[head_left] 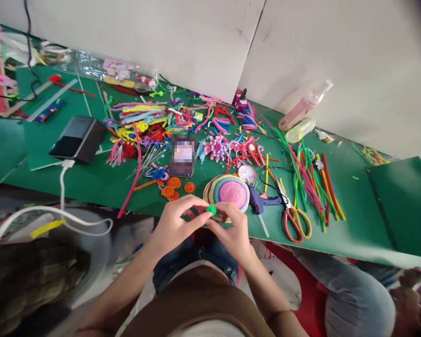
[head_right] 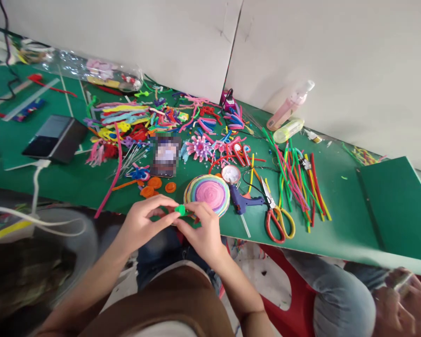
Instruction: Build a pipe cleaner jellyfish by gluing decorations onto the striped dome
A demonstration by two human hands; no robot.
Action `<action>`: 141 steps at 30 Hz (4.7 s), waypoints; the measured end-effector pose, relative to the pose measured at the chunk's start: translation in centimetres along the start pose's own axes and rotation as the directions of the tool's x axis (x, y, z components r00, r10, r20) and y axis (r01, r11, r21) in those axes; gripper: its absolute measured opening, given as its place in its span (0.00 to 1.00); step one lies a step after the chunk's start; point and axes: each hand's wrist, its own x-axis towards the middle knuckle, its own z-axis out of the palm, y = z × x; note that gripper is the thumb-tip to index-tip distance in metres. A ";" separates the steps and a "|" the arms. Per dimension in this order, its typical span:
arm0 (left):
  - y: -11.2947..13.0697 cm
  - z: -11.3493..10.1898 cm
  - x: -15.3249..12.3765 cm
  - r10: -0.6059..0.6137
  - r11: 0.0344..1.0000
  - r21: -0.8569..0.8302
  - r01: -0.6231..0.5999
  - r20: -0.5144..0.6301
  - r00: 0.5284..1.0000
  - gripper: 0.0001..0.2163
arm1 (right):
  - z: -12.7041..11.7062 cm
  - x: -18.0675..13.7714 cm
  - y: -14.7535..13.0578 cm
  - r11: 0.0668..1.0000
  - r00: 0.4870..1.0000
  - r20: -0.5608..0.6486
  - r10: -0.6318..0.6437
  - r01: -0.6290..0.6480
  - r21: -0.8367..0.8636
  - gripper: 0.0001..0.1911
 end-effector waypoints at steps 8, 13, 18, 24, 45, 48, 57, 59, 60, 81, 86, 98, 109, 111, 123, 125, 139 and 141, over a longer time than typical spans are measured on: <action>1.1 -1.1 -0.1 -0.036 0.999 -0.006 0.037 0.104 0.994 0.04 | -0.5 0.0 0.0 0.980 0.982 0.056 -0.183 0.186 -0.067 0.09; 1.0 -0.9 -0.1 -0.117 0.973 -0.183 0.143 0.147 0.982 0.04 | -0.3 0.0 -0.4 0.994 0.994 0.016 -0.105 0.105 0.032 0.07; 1.1 -0.2 -0.3 -0.114 0.975 -0.182 0.128 0.083 0.990 0.05 | 0.2 0.0 -0.8 0.995 0.996 -0.058 -0.064 0.069 0.076 0.06; 1.2 1.1 -0.5 0.033 0.994 -0.097 -0.044 -0.113 0.993 0.07 | 0.8 -0.2 -0.2 0.955 0.977 -0.088 0.195 -0.169 0.245 0.04; -0.3 3.9 -0.4 0.343 0.929 0.275 -0.246 -0.396 0.852 0.05 | 1.8 -0.4 0.3 0.997 0.960 -0.277 0.027 -0.005 0.078 0.05; -2.2 5.3 -0.3 0.426 0.904 0.277 -0.327 -0.491 0.760 0.05 | 2.6 -0.5 0.4 0.974 0.953 -0.277 0.123 -0.061 0.219 0.05; -1.9 4.3 -0.2 0.156 0.987 0.035 -0.157 -0.445 0.882 0.05 | 2.1 0.6 -0.1 0.932 0.960 -0.146 0.241 -0.187 0.312 0.05; -0.4 3.1 -0.2 0.140 0.990 0.077 -0.122 -0.316 0.938 0.05 | 1.0 1.1 -0.7 0.970 0.978 -0.121 0.170 -0.145 0.195 0.04; 0.3 2.5 -0.1 0.153 0.984 0.127 -0.122 -0.280 0.948 0.05 | 0.6 1.3 -0.9 0.983 0.984 -0.121 0.133 -0.116 0.143 0.04; 1.3 4.8 -0.5 -0.125 0.983 -0.174 0.049 -0.458 0.880 0.10 | 3.4 0.7 -1.0 0.990 0.896 -0.443 -0.014 0.076 0.122 0.02; 0.7 6.9 -0.8 -0.140 0.982 -0.186 0.038 -0.570 0.810 0.12 | 4.6 0.3 -1.1 0.931 0.867 -0.454 0.207 -0.032 0.363 0.06; 1.3 1.2 0.6 -0.181 0.933 -0.322 0.163 -0.025 0.983 0.17 | -0.5 2.3 0.5 0.945 0.993 -0.017 0.118 -0.107 0.309 0.10; 2.1 1.5 0.0 -0.029 0.999 0.028 0.029 -0.010 1.000 0.13 | -1.0 2.0 -0.6 0.989 0.981 -0.155 -0.119 0.103 -0.109 0.10; 2.4 1.7 0.0 0.028 0.994 0.103 -0.024 -0.031 0.999 0.12 | -1.1 2.0 -0.7 0.983 0.975 -0.158 -0.155 0.135 -0.128 0.10; 2.4 2.1 -0.6 0.329 0.886 0.383 -0.263 -0.116 0.937 0.12 | -0.7 2.0 -0.9 0.968 0.957 -0.150 -0.249 0.241 -0.071 0.09; 2.4 1.9 -0.7 0.225 0.943 0.277 -0.184 -0.123 0.967 0.10 | -1.0 2.3 -1.0 0.969 0.959 -0.142 -0.246 0.239 -0.067 0.09; 0.6 0.4 0.5 -0.152 0.962 -0.214 0.169 0.090 0.984 0.10 | -2.1 3.0 -0.5 0.974 0.963 0.148 -0.224 0.228 -0.012 0.09; 0.2 0.6 0.8 -0.176 0.930 -0.303 0.209 0.132 0.975 0.11 | -2.4 3.1 -0.5 0.983 0.968 0.172 -0.180 0.181 0.013 0.08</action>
